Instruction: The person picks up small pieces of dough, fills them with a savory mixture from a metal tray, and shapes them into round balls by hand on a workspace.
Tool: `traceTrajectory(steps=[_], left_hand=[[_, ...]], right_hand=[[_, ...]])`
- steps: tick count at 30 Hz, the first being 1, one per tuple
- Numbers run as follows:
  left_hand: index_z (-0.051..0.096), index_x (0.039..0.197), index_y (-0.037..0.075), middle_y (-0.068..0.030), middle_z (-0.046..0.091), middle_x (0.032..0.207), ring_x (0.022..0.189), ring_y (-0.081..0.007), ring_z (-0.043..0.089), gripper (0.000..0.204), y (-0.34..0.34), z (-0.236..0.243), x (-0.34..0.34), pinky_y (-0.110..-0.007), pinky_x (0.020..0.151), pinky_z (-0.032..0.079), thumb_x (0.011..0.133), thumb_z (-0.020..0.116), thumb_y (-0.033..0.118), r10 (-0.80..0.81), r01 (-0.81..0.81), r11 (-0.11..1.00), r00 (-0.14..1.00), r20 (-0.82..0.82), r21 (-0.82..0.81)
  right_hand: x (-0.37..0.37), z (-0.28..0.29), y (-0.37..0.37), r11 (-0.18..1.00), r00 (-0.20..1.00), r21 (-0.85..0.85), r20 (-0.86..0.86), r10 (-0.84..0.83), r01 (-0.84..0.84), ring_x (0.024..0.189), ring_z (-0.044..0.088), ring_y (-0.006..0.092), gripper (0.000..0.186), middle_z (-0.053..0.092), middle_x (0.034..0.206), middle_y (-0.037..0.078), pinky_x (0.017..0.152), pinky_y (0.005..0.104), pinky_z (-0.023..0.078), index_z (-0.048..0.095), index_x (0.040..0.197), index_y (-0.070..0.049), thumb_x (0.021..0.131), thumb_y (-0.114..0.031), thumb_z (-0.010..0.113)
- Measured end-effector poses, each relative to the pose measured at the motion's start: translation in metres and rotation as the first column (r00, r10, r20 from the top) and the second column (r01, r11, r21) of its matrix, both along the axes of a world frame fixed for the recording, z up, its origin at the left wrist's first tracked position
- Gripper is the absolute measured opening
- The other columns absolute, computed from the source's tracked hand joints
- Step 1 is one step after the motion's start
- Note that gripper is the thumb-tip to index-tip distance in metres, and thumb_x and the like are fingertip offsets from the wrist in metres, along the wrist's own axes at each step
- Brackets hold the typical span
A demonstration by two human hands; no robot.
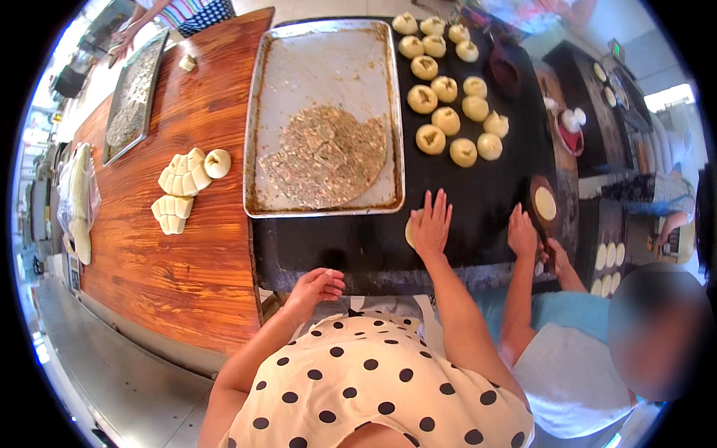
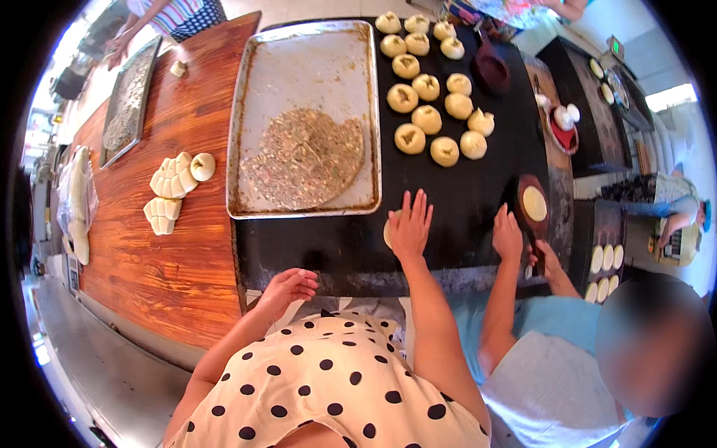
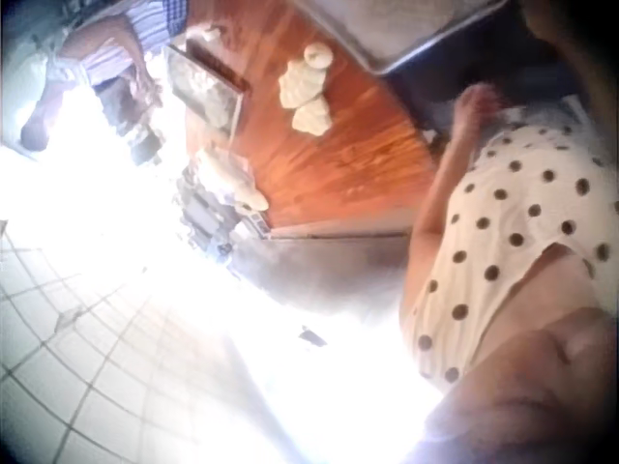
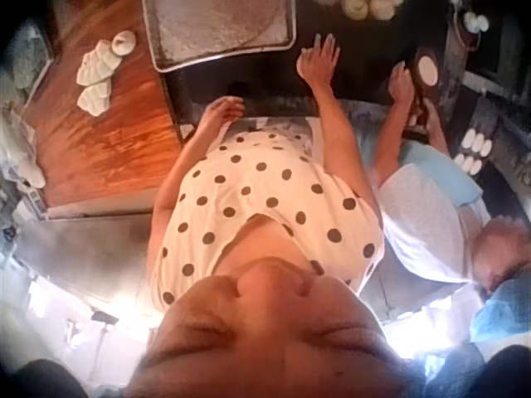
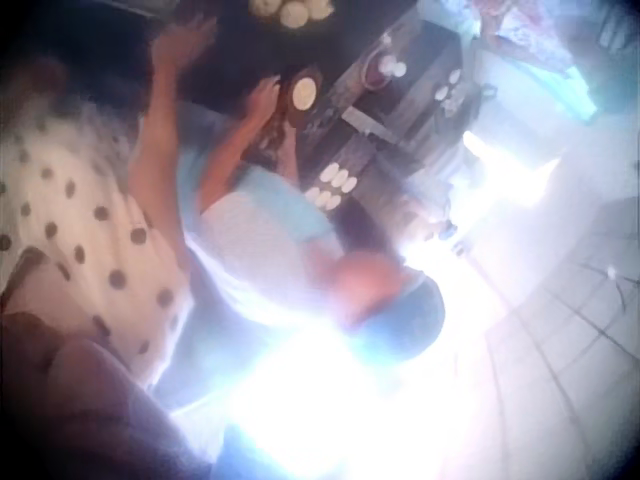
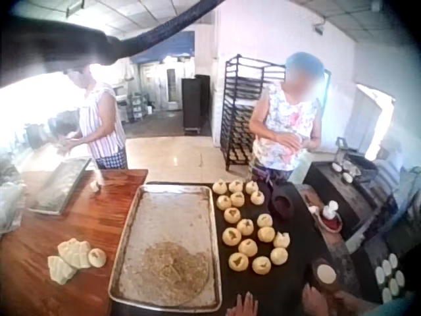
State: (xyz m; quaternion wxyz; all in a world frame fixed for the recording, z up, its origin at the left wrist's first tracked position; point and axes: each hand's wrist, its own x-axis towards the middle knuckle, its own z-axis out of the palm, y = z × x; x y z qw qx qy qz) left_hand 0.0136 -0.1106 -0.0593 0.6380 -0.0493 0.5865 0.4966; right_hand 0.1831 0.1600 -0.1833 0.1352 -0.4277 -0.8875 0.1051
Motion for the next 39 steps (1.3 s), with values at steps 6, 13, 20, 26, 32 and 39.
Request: traceTrajectory(steps=[6,13,20,26,32,39], left_hand=[[0.063,0.111,0.002,-0.0067,0.067,0.095,0.085,-0.0153,0.065,0.028,0.005,-0.002,-0.006,-0.028,0.077,0.054,0.103,0.049,0.025,0.051,-0.051,0.999,0.998,-0.024,0.012],[0.063,0.11,0.003,-0.0068,0.066,0.095,0.084,-0.0143,0.065,0.026,0.008,-0.011,-0.017,-0.028,0.077,0.054,0.102,0.051,0.024,0.027,-0.026,0.999,0.999,-0.018,0.039],[0.062,0.118,0.004,-0.0071,0.066,0.106,0.097,-0.0162,0.063,0.034,0.026,-0.029,-0.022,-0.031,0.087,0.051,0.102,0.051,0.033,-0.059,0.075,0.988,0.991,-0.118,0.137],[0.054,0.135,0.007,-0.0074,0.062,0.127,0.12,-0.0225,0.057,0.069,0.061,-0.007,-0.025,-0.044,0.104,0.042,0.099,0.036,0.063,-0.061,-0.023,0.971,0.937,0.343,0.237],[0.052,0.136,0.005,-0.0089,0.06,0.132,0.122,-0.0247,0.058,0.056,0.018,-0.002,-0.059,-0.043,0.104,0.044,0.1,0.047,0.049,0.118,-0.319,0.88,0.864,0.489,0.353],[0.051,0.135,0.005,-0.0108,0.061,0.129,0.119,-0.0258,0.06,0.05,-0.039,-0.001,-0.069,-0.043,0.103,0.046,0.094,0.063,0.031,0.411,-0.541,0.813,0.796,0.445,0.215]], right_hand=[[0.032,-0.007,0.009,0.949,0.974,-0.275,-0.117,-0.193,0.155,0.125,0.049,0.0338,0.058,0.052,0.136,0.017,0.105,0.0417,0.04,0.049,0.136,-0.005,0.087,-0.027,0.07],[0.033,0.018,0.045,0.816,0.964,-0.516,0.189,-0.188,0.261,0.098,0.063,0.0299,0.047,0.066,0.099,0.012,0.084,0.0409,0.05,0.065,0.113,-0.007,0.073,-0.027,0.081],[0.029,0.078,-0.009,0.82,0.995,-0.567,-0.013,-0.101,0.076,0.075,0.066,0.024,0.028,0.068,0.088,0.011,0.071,0.0372,0.05,0.062,0.092,-0.004,0.078,-0.021,0.079],[-0.011,0.158,-0.056,0.293,0.903,-0.897,-0.391,-0.177,-0.331,0.086,0.061,0.0071,0.02,0.065,0.095,0.001,0.076,0.0236,0.051,0.06,0.101,-0.003,0.089,-0.01,0.074],[-0.12,0.114,-0.036,0.782,0.884,-0.58,-0.46,-0.086,-0.226,0.103,0.066,0.0203,0.035,0.067,0.112,0.012,0.089,0.0315,0.051,0.062,0.118,-0.001,0.1,-0.031,0.059],[-0.212,0.032,-0.003,0.941,0.98,-0.296,-0.159,0.119,-0.162,0.142,0.031,0.0388,0.053,0.039,0.15,0.023,0.116,0.0487,0.026,0.052,0.133,0.0,0.102,-0.042,0.047]])
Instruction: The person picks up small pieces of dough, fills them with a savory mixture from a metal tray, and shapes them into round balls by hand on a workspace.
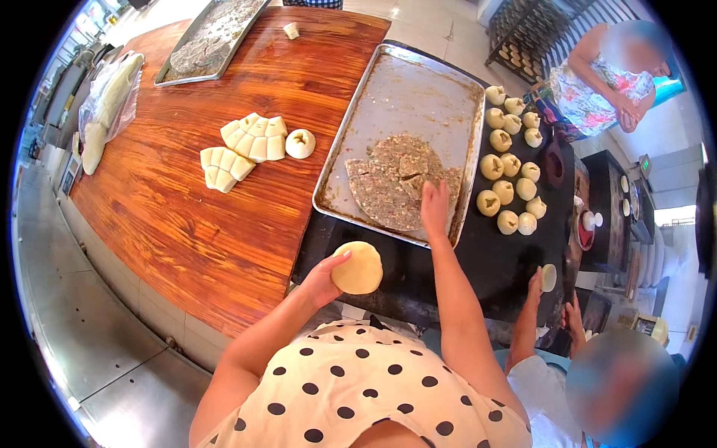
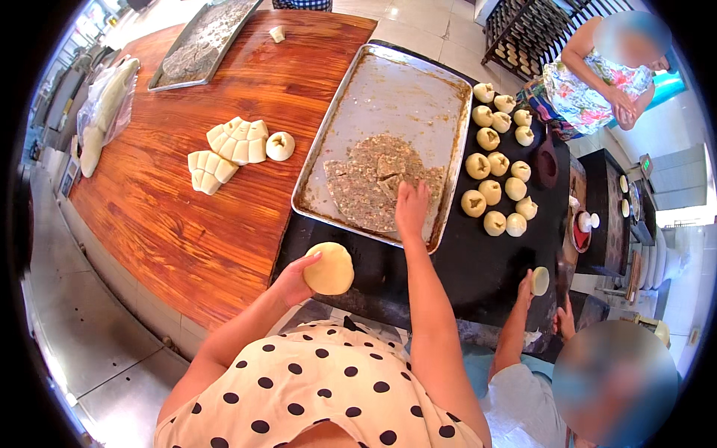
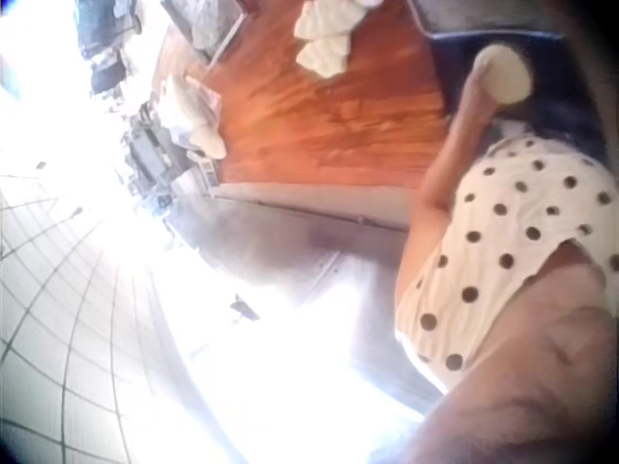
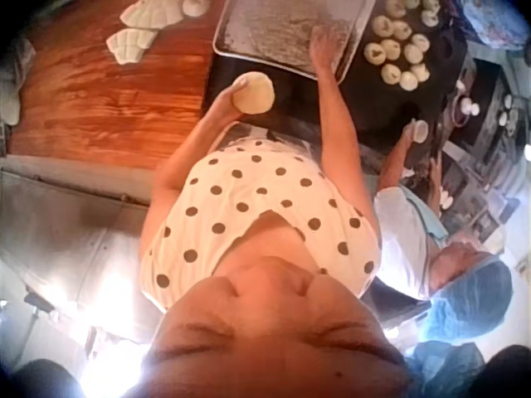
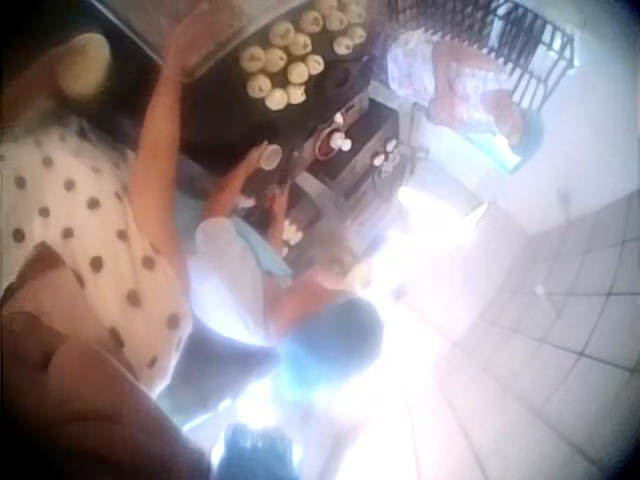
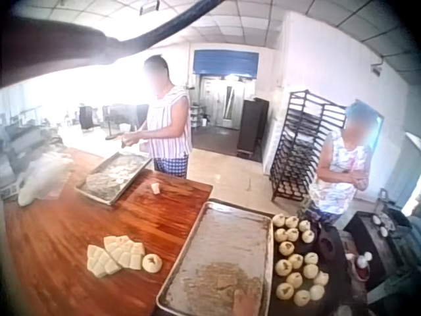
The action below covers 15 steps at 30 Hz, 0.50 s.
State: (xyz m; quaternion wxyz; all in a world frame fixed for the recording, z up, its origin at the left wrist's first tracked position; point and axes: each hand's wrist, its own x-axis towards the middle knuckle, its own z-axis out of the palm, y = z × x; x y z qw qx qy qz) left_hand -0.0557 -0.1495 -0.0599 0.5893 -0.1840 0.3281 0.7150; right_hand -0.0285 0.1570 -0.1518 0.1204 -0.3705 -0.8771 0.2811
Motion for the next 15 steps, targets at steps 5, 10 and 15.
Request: traceTrajectory(steps=[5,10,15], left_hand=[[0.052,0.133,0.004,-0.0115,0.061,0.128,0.118,-0.0261,0.06,0.048,-0.017,-0.017,-0.001,-0.044,0.102,0.048,0.094,0.064,0.029,0.124,-0.124,0.992,0.992,0.016,-0.017],[0.051,0.133,0.001,-0.0117,0.061,0.127,0.117,-0.0253,0.06,0.049,0.001,-0.026,-0.016,-0.043,0.101,0.048,0.094,0.064,0.028,0.116,-0.116,0.993,0.991,-0.068,0.001],[0.051,0.134,0.004,-0.0108,0.059,0.131,0.121,-0.0245,0.057,0.049,0.032,-0.026,-0.032,-0.043,0.104,0.044,0.095,0.062,0.03,0.17,-0.166,0.984,0.983,-0.068,0.068]], right_hand=[[0.0,0.008,-0.05,0.999,0.986,-0.044,-0.162,-0.03,0.023,0.132,0.045,0.0367,0.05,0.05,0.139,0.021,0.106,0.0466,0.039,0.051,0.124,-0.003,0.088,-0.032,0.071],[0.001,0.024,-0.066,0.998,0.98,-0.062,-0.197,0.003,-0.015,0.116,0.058,0.033,0.063,0.058,0.124,0.016,0.097,0.0421,0.047,0.045,0.132,-0.005,0.081,-0.019,0.078],[0.021,0.063,-0.082,0.937,0.905,-0.31,-0.426,0.013,-0.16,0.12,0.056,0.0298,0.069,0.057,0.128,0.017,0.103,0.0396,0.044,0.043,0.137,-0.002,0.079,-0.013,0.079]])
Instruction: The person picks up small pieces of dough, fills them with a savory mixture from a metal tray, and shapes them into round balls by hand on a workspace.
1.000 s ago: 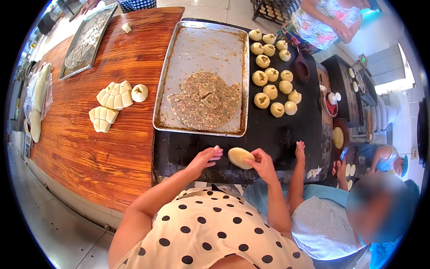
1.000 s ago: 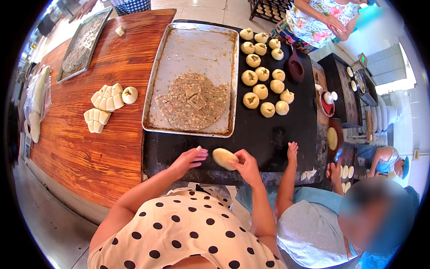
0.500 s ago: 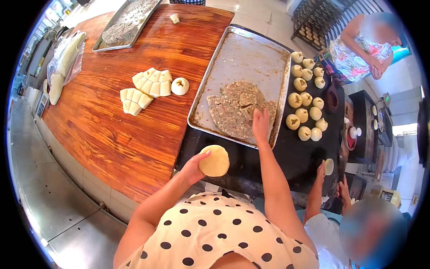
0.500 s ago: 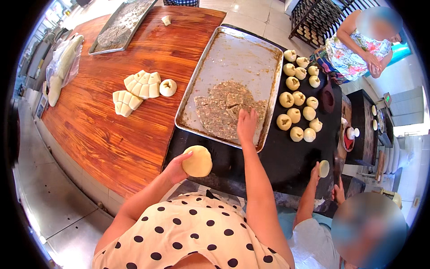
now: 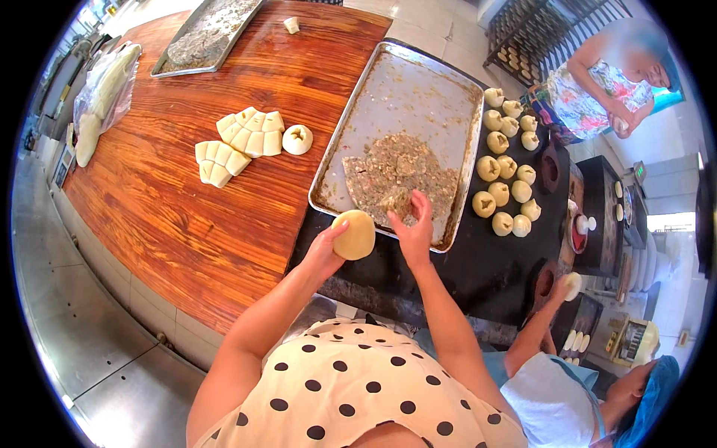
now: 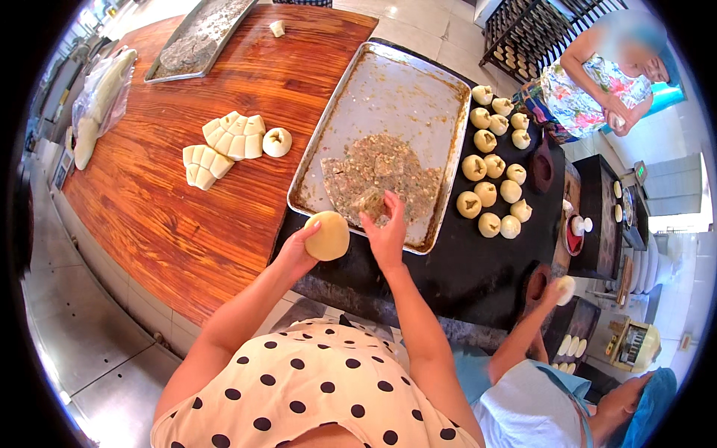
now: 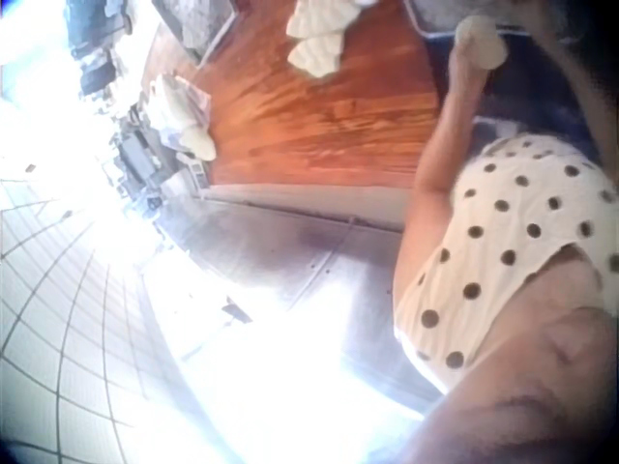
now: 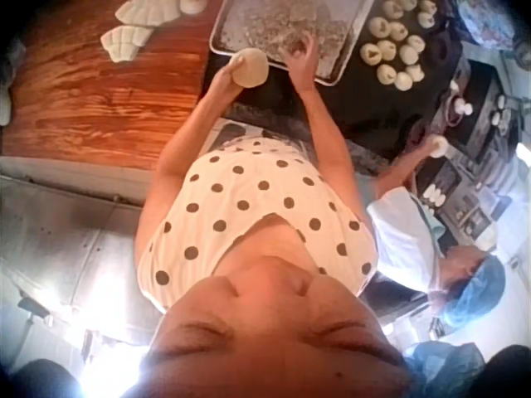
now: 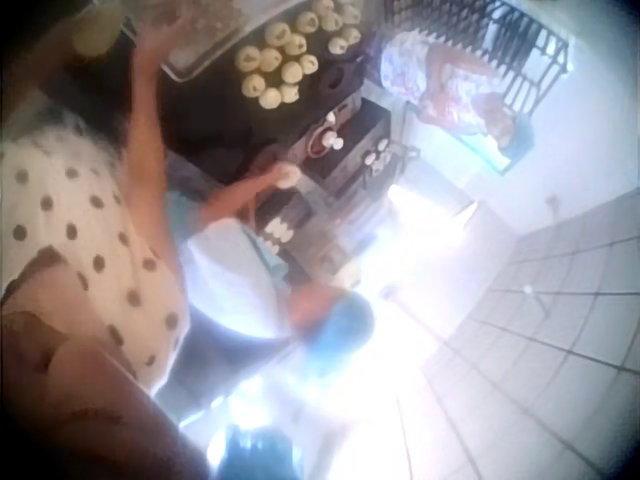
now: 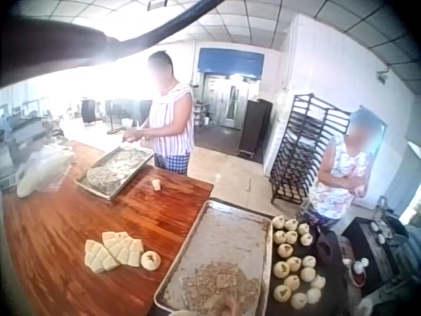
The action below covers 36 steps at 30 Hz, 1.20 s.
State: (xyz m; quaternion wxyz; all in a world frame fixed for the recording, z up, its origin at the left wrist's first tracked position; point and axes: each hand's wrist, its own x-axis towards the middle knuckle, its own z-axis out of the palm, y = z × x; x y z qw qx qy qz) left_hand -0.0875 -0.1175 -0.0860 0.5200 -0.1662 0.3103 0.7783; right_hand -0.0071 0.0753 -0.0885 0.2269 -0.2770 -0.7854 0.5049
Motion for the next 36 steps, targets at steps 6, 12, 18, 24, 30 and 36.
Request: traceTrajectory(steps=[6,12,18,24,30,36], left_hand=[[0.052,0.131,0.009,-0.0055,0.061,0.125,0.117,-0.0196,0.059,0.047,0.04,0.032,0.004,-0.04,0.099,0.049,0.096,0.061,0.039,-0.14,0.156,0.979,0.982,-0.125,0.132],[0.053,0.128,0.01,-0.0044,0.062,0.121,0.114,-0.0175,0.06,0.043,0.059,0.061,0.025,-0.038,0.097,0.051,0.094,0.067,0.033,-0.116,0.125,0.991,0.98,-0.164,0.044],[0.053,0.129,0.01,-0.0036,0.062,0.122,0.116,-0.0174,0.059,0.044,0.084,0.092,0.052,-0.036,0.102,0.047,0.093,0.068,0.031,-0.102,0.141,0.963,0.98,-0.173,0.229],[0.046,0.136,0.015,-0.0019,0.055,0.126,0.119,-0.0148,0.054,0.046,0.09,0.097,0.082,-0.035,0.1,0.046,0.096,0.065,0.03,-0.068,0.087,0.992,0.977,-0.2,0.091],[0.05,0.132,0.015,-0.0012,0.058,0.121,0.115,-0.0142,0.056,0.041,0.09,0.118,0.071,-0.036,0.097,0.049,0.096,0.065,0.03,-0.062,0.094,0.979,0.983,-0.174,0.182],[0.057,0.123,0.014,0.0007,0.061,0.113,0.108,-0.0125,0.059,0.031,0.104,0.13,0.08,-0.032,0.092,0.051,0.095,0.067,0.023,0.026,0.001,0.993,0.974,-0.227,0.117]], right_hand=[[0.034,0.051,-0.036,0.909,0.98,0.367,0.067,0.186,-0.198,0.122,0.056,0.0316,0.061,0.059,0.132,0.013,0.115,0.0458,0.032,0.053,0.133,-0.005,0.079,-0.017,0.079],[0.051,0.071,-0.022,0.992,0.988,0.058,-0.098,0.116,-0.111,0.138,0.042,0.0286,0.056,0.051,0.143,0.013,0.118,0.0448,0.025,0.048,0.141,-0.006,0.092,-0.028,0.065],[0.048,0.081,-0.034,0.528,0.824,-0.849,-0.295,-0.484,0.006,0.135,0.044,0.0246,0.064,0.047,0.145,0.015,0.113,0.0377,0.032,0.043,0.143,0.003,0.106,-0.047,0.031],[0.051,0.098,-0.032,0.62,0.858,-0.776,-0.237,-0.456,0.116,0.113,0.058,0.0192,0.051,0.06,0.128,0.011,0.1,0.0326,0.044,0.057,0.132,0.002,0.105,-0.037,0.037],[0.049,0.118,-0.039,0.602,0.812,-0.795,-0.297,-0.502,0.082,0.112,0.058,0.0183,0.046,0.061,0.126,0.011,0.098,0.0321,0.045,0.06,0.128,0.002,0.104,-0.031,0.037],[0.048,0.111,-0.034,0.715,0.783,-0.678,-0.347,-0.516,0.171,0.123,0.053,0.0191,0.042,0.058,0.135,0.012,0.108,0.0329,0.037,0.059,0.13,0.004,0.103,-0.023,0.043]])
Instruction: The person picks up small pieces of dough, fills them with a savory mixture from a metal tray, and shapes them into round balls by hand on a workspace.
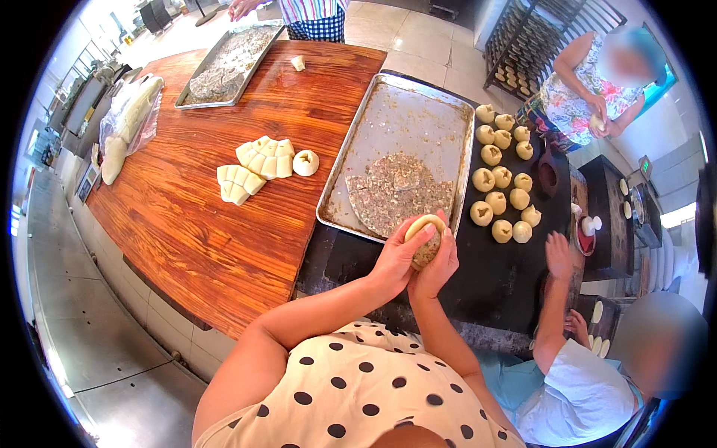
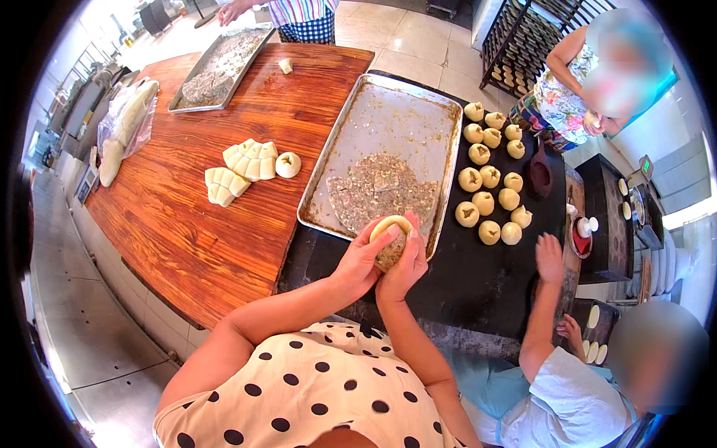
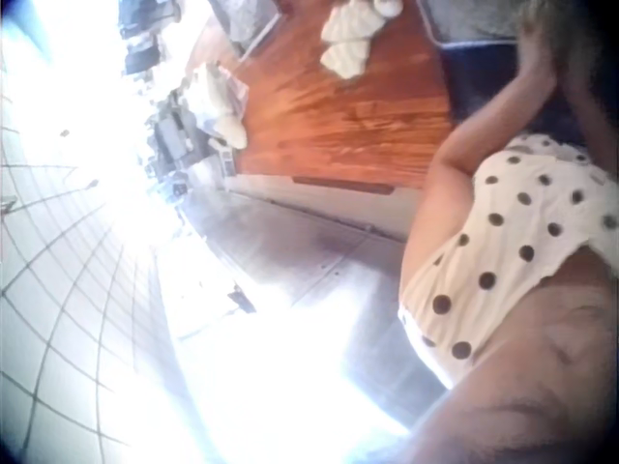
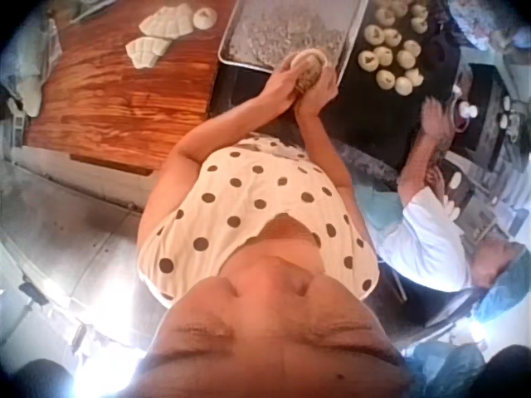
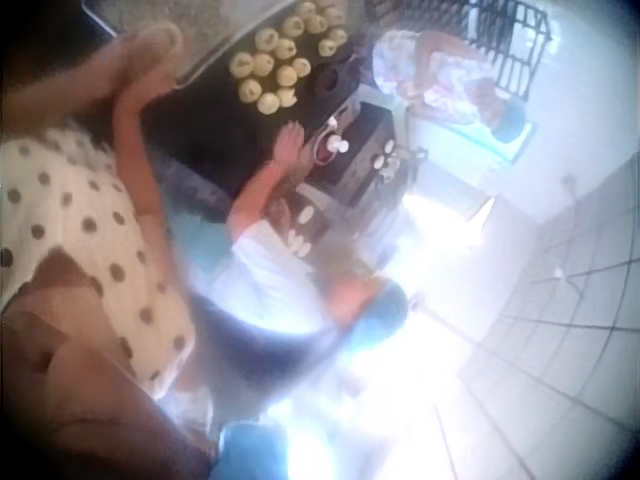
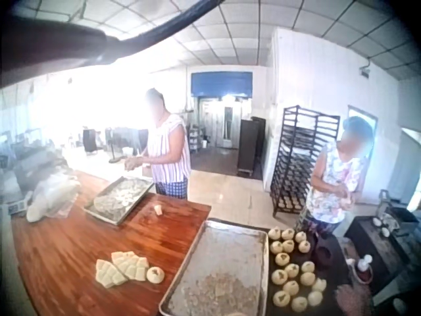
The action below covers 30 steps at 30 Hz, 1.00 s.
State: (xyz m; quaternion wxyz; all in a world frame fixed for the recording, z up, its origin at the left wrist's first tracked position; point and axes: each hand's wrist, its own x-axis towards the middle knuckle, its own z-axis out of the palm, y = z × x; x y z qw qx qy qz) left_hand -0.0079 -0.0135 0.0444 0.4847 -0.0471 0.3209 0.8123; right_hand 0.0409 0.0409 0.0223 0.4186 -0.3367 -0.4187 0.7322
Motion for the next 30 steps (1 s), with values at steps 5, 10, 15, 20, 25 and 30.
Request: traceTrajectory(steps=[5,10,15,20,25,30], left_hand=[[0.058,0.122,0.014,0.0004,0.062,0.114,0.106,-0.0133,0.061,0.031,0.002,-0.007,0.004,-0.032,0.091,0.052,0.094,0.068,0.021,0.009,-0.009,1.0,1.0,-0.004,0.008],[0.058,0.123,0.013,-0.0007,0.063,0.115,0.108,-0.0153,0.061,0.032,-0.001,0.0,0.001,-0.034,0.091,0.053,0.095,0.067,0.024,-0.026,0.031,0.998,0.995,0.098,-0.049],[0.056,0.125,0.012,-0.0005,0.062,0.115,0.106,-0.0146,0.061,0.033,0.007,-0.011,0.011,-0.033,0.091,0.052,0.096,0.065,0.024,-0.024,0.021,0.995,0.999,-0.023,-0.099],[0.054,0.129,0.012,-0.0025,0.061,0.119,0.11,-0.0153,0.06,0.043,0.016,-0.025,0.009,-0.033,0.094,0.051,0.1,0.052,0.044,-0.217,0.186,0.954,0.97,-0.108,-0.236],[0.052,0.131,0.012,-0.0044,0.058,0.126,0.117,-0.0172,0.057,0.062,0.019,-0.004,-0.005,-0.038,0.099,0.048,0.099,0.038,0.063,-0.342,0.319,0.937,0.922,-0.18,-0.141],[0.061,0.118,0.011,-0.0035,0.064,0.11,0.102,-0.0133,0.06,0.028,0.029,-0.022,0.02,-0.031,0.09,0.05,0.102,0.054,0.034,0.002,-0.039,0.987,0.973,-0.232,-0.154]], right_hand=[[0.003,-0.003,0.002,0.989,0.999,0.148,0.043,-0.023,0.016,0.13,0.05,0.0215,0.041,0.06,0.134,0.012,0.116,0.0355,0.027,0.061,0.128,0.005,0.104,-0.023,0.041],[0.01,0.006,0.014,0.998,0.998,0.032,-0.038,0.047,-0.046,0.126,0.052,0.0226,0.048,0.06,0.133,0.012,0.115,0.0359,0.028,0.059,0.129,0.006,0.106,-0.03,0.037],[0.019,0.003,0.021,0.839,0.947,0.494,0.314,0.07,-0.226,0.12,0.059,0.0213,0.04,0.066,0.125,0.014,0.121,0.0426,0.014,0.063,0.124,0.003,0.104,-0.023,0.04],[0.025,-0.01,0.026,0.855,0.933,0.482,0.36,0.004,-0.19,0.115,0.061,0.0205,0.041,0.067,0.121,0.012,0.118,0.0404,0.026,0.063,0.123,0.004,0.104,-0.025,0.041],[0.024,0.002,0.031,0.959,0.989,-0.284,-0.141,-0.04,-0.002,0.106,0.062,0.0187,0.043,0.067,0.114,0.01,0.099,0.0329,0.045,0.063,0.123,0.003,0.105,-0.03,0.042],[0.01,0.001,0.007,0.986,0.994,0.133,0.049,-0.103,0.095,0.108,0.058,0.0149,0.033,0.065,0.118,0.008,0.097,0.0295,0.045,0.062,0.124,0.0,0.101,-0.022,0.054]])
